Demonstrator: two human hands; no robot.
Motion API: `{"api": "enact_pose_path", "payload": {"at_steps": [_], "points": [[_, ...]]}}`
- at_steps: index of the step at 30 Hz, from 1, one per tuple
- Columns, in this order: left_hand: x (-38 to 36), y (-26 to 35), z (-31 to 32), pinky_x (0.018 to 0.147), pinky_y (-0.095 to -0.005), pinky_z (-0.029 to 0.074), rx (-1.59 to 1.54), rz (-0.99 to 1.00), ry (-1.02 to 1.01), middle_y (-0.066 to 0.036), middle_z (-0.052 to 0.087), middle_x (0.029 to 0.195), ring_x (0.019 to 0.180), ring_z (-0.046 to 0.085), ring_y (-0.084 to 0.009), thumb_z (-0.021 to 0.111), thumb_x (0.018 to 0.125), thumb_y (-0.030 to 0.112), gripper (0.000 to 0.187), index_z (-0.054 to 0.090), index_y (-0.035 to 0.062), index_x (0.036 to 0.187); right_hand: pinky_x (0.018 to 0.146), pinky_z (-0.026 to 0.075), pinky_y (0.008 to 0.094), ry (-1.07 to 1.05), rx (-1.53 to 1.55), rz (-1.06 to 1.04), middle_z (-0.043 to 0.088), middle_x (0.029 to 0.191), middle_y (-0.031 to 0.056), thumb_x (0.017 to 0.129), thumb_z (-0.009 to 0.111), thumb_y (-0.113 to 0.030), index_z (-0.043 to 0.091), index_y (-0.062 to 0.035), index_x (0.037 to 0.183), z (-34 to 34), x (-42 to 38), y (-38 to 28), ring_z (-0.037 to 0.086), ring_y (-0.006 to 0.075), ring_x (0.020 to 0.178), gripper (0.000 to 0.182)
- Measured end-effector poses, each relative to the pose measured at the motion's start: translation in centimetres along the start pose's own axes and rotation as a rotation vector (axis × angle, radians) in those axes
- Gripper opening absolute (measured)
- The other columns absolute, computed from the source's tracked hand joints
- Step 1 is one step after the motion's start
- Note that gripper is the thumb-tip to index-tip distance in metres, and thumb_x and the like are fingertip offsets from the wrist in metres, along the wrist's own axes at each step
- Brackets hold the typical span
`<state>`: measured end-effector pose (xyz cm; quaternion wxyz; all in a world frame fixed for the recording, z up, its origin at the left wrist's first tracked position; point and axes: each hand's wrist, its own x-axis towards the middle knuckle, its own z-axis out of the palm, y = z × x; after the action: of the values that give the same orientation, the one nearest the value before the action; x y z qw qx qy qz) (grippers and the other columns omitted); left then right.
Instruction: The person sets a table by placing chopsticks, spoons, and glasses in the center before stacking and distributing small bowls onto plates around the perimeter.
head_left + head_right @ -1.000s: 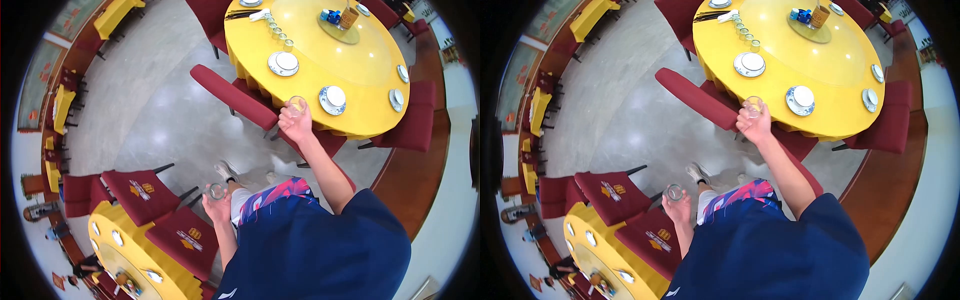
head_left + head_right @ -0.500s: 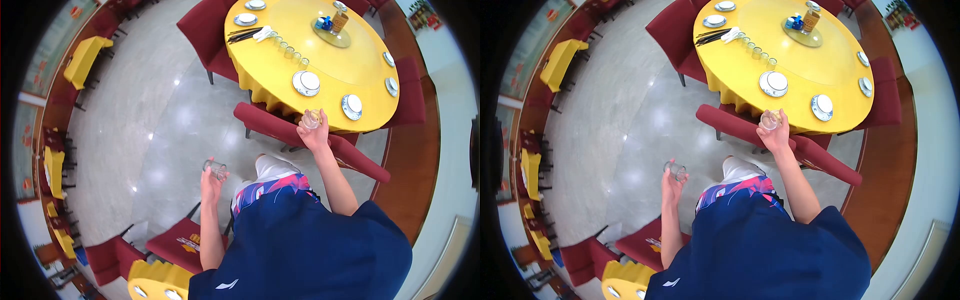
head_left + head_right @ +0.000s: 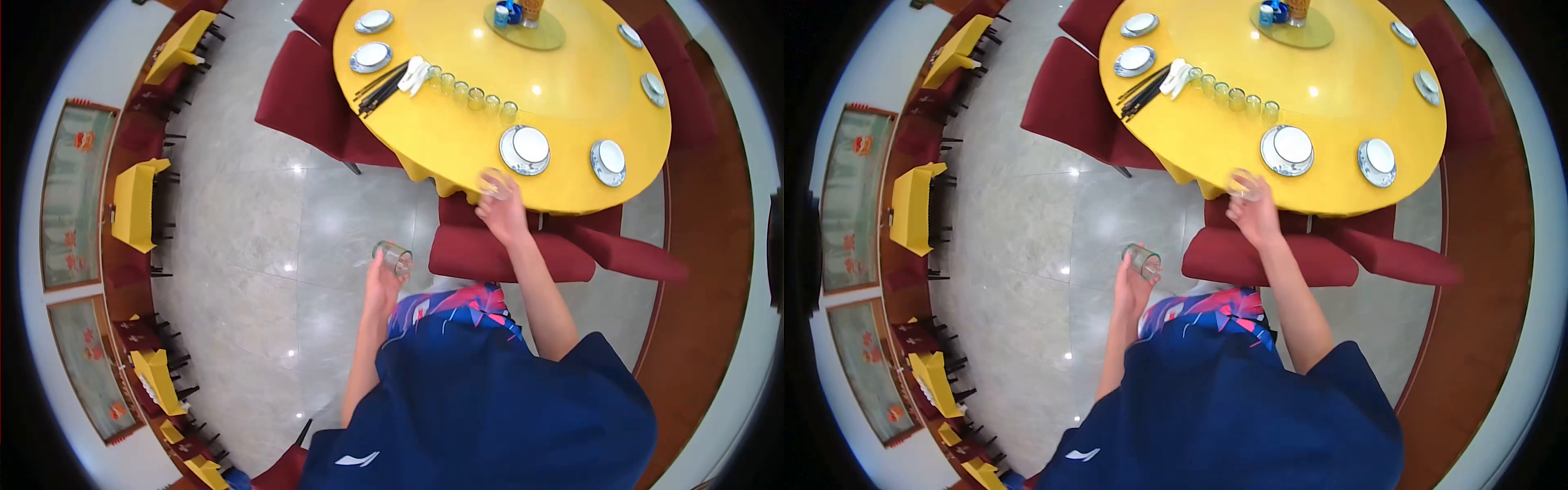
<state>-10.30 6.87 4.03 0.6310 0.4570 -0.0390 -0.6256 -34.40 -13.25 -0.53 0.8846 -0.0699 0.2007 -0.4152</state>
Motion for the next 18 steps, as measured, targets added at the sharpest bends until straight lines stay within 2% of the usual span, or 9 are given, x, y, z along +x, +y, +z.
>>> {"api": "enact_pose_path", "payload": {"at_steps": [2,4,5,6,8,9,12,16,18], "points": [[2.3,0.9,-0.4,0.073,-0.0327,0.046,0.133,-0.041,0.037,-0.01,0.063,0.105,0.095,0.061,-0.0207,0.049,0.098,0.041,0.045,0.047,0.0121,0.132,0.062,0.045,0.0267,0.168,-0.351,-0.069,0.055,0.075,0.0019,0.099,0.046,-0.041,0.054,-0.0061,0.124,3.5,2.7,2.2,0.053,0.0125,0.063,0.043],[4.5,2.9,0.4,0.072,-0.0314,0.047,0.173,-0.055,0.016,-0.008,0.063,0.106,0.094,0.061,-0.0188,0.052,0.097,0.036,0.043,0.046,0.0118,0.132,0.065,0.049,0.0249,0.137,-0.787,-0.095,0.063,0.083,0.0042,0.099,0.052,-0.027,0.054,-0.0057,0.125,6.2,3.8,3.0,0.06,0.0111,0.07,0.033],[5.5,3.8,0.7,0.071,-0.0301,0.047,0.205,-0.059,0.006,-0.007,0.063,0.106,0.092,0.061,-0.0169,0.054,0.097,0.031,0.04,0.046,0.0115,0.131,0.067,0.052,0.0242,0.085,-0.89,-0.193,0.067,0.091,0.0068,0.093,0.063,-0.021,0.055,-0.0024,0.122,6.6,4.4,3.8,0.064,0.0108,0.073,0.035],[6.9,4.6,0.9,0.071,-0.0301,0.047,0.224,-0.079,0.001,-0.007,0.063,0.106,0.092,0.061,-0.0169,0.054,0.097,0.031,0.04,0.046,0.0115,0.131,0.067,0.052,0.0242,0.107,-0.874,-0.201,0.067,0.091,0.0068,0.093,0.063,-0.021,0.055,-0.0024,0.122,6.7,4.8,4.4,0.064,0.0108,0.073,0.035],[10.5,5.8,1.3,0.072,-0.0286,0.048,0.27,-0.085,0.044,-0.008,0.062,0.106,0.091,0.062,-0.0159,0.061,0.094,0.022,0.042,0.045,0.0103,0.131,0.069,0.054,0.0289,0.235,-1.294,-0.413,0.069,0.087,0.0114,0.082,0.075,-0.031,0.057,-0.0001,0.117,6.6,5.6,5.4,0.068,0.017,0.073,0.05],[12.6,6.4,1.1,0.072,-0.0286,0.048,0.286,-0.113,0.036,-0.008,0.062,0.106,0.091,0.062,-0.0159,0.061,0.094,0.022,0.042,0.045,0.0103,0.131,0.072,0.054,0.0311,0.312,-1.28,-0.402,0.07,0.086,0.0142,0.076,0.079,-0.032,0.058,0.0006,0.114,7.1,5.8,5.3,0.069,0.0196,0.074,0.054],[20.1,8.1,1.8,0.074,-0.0292,0.051,0.596,-0.14,0.058,-0.009,0.062,0.106,0.091,0.063,-0.0162,0.067,0.09,0.013,0.046,0.045,0.0082,0.13,0.072,0.054,0.034,0.525,-1.425,-0.481,0.069,0.089,0.0157,0.075,0.079,-0.027,0.056,0.0011,0.113,5.4,8.1,6.3,0.069,0.0252,0.076,0.052],[30.8,8.9,4.0,0.078,-0.0309,0.051,0.951,0.105,-0.254,-0.005,0.063,0.105,0.092,0.063,-0.0152,0.072,0.085,0.009,0.05,0.046,0.0064,0.127,0.068,0.054,0.0316,0.785,-1.465,-0.48,0.068,0.089,0.0133,0.073,0.081,-0.022,0.056,0.0005,0.112,3.5,13.9,5.7,0.068,0.0213,0.072,0.051],[36.3,9.8,5.1,0.079,-0.0321,0.052,1.035,0.153,-0.36,-0.007,0.064,0.103,0.092,0.064,-0.0165,0.074,0.082,0.008,0.05,0.046,0.0051,0.125,0.073,0.053,0.0366,0.888,-1.57,-0.651,0.066,0.095,0.0162,0.073,0.079,-0.018,0.056,0.0007,0.112,3.0,17.5,5.3,0.066,0.0271,0.081,0.05]]}}
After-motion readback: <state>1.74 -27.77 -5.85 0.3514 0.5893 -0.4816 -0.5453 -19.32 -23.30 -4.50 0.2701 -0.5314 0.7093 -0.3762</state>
